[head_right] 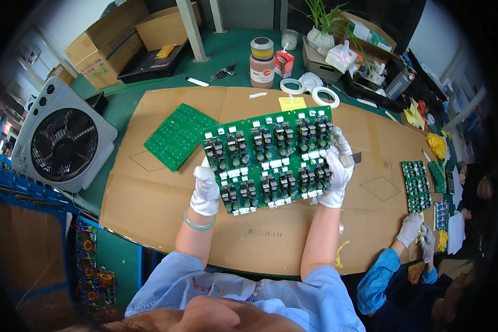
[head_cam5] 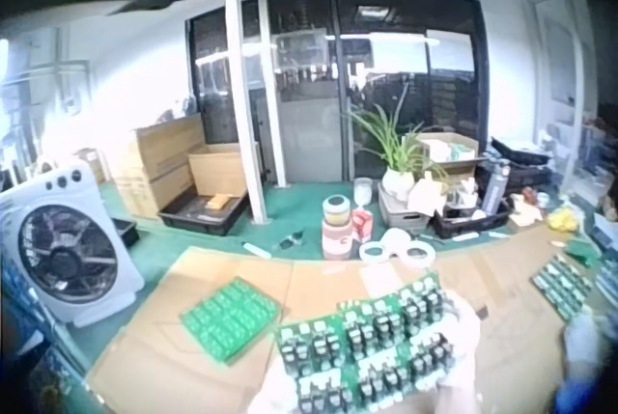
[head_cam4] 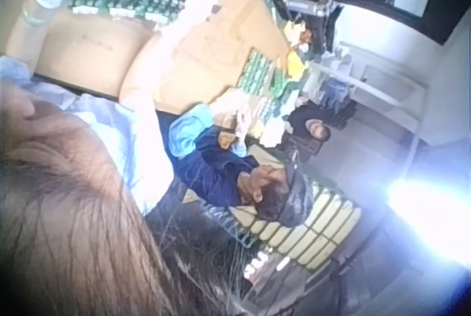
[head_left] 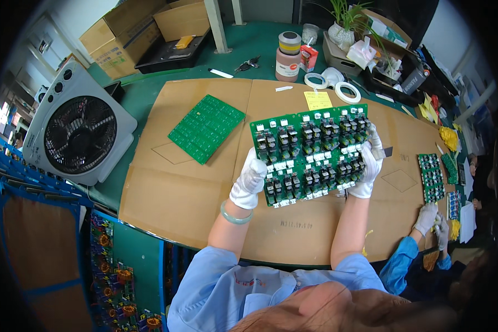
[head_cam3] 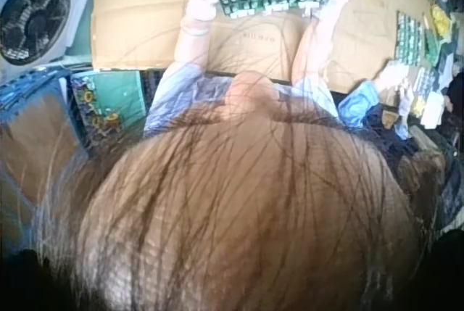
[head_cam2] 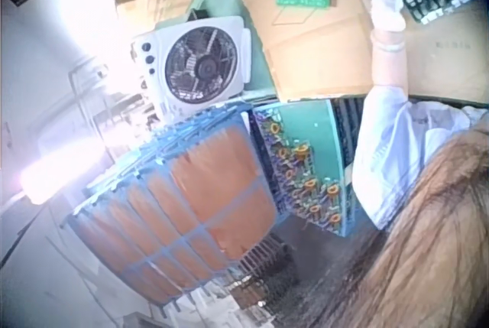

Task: The person holds a green circuit board with both hands, rotating it to view both sides and the edges. They use a small metal tool to point at or touch specific components on the board. The person then places the board down and picks up another one to repeat the inspection process.

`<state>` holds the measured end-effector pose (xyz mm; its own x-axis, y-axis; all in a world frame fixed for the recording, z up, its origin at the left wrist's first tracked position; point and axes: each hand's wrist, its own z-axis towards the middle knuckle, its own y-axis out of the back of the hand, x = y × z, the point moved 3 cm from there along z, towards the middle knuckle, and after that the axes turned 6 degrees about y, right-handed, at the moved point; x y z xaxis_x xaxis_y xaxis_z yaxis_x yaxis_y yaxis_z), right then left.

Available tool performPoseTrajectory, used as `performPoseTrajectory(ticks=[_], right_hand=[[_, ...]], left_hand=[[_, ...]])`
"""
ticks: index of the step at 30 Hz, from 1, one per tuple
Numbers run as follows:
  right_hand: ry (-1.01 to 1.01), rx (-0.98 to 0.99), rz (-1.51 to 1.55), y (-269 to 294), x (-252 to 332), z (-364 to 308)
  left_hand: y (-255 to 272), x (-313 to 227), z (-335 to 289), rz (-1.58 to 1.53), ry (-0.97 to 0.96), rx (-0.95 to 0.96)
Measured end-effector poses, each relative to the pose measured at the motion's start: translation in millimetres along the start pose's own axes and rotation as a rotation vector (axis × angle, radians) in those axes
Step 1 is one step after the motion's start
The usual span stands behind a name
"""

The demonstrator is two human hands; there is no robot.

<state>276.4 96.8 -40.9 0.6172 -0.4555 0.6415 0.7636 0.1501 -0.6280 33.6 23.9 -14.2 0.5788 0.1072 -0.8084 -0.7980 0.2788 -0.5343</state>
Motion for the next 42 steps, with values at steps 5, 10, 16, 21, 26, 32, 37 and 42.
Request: performPoseTrajectory(ticks=[5, 10, 16, 21, 26, 32, 37, 42], right_hand=[[0.023, -0.017, 0.034, -7.5, 3.7, -1.1], [0.038, 0.012, 0.035, -13.0, 4.1, -0.7], [0.022, 0.054, 0.027, -16.5, 8.9, -2.3], [0.068, -0.040, 0.006, -14.3, 12.6, -2.0], [0.046, 0.002, -0.046, -11.5, 17.0, -3.5], [0.011, -0.053, -0.058, -30.9, 30.5, -6.7], [-0.017, 0.018, 0.034, -42.3, 42.4, -8.6], [-0.029, 0.136, 0.054, -48.6, 55.1, -9.0]], left_hand=[[3.0, -2.7, -1.2, 0.103, -0.030, 0.000], [15.2, 0.9, -0.9, 0.161, 0.023, -0.008], [7.4, -3.6, -5.2, 0.210, -0.003, -0.125], [-1.1, -17.9, -7.6, 0.146, 0.036, -0.137], [4.5, -16.3, -6.7, 0.019, -0.046, -0.168], [16.2, -7.9, -9.5, -0.053, -0.083, -0.265], [21.7, -7.2, -7.7, -0.105, -0.148, -0.211], [22.5, -13.3, -4.3, -0.166, -0.188, -0.139]])
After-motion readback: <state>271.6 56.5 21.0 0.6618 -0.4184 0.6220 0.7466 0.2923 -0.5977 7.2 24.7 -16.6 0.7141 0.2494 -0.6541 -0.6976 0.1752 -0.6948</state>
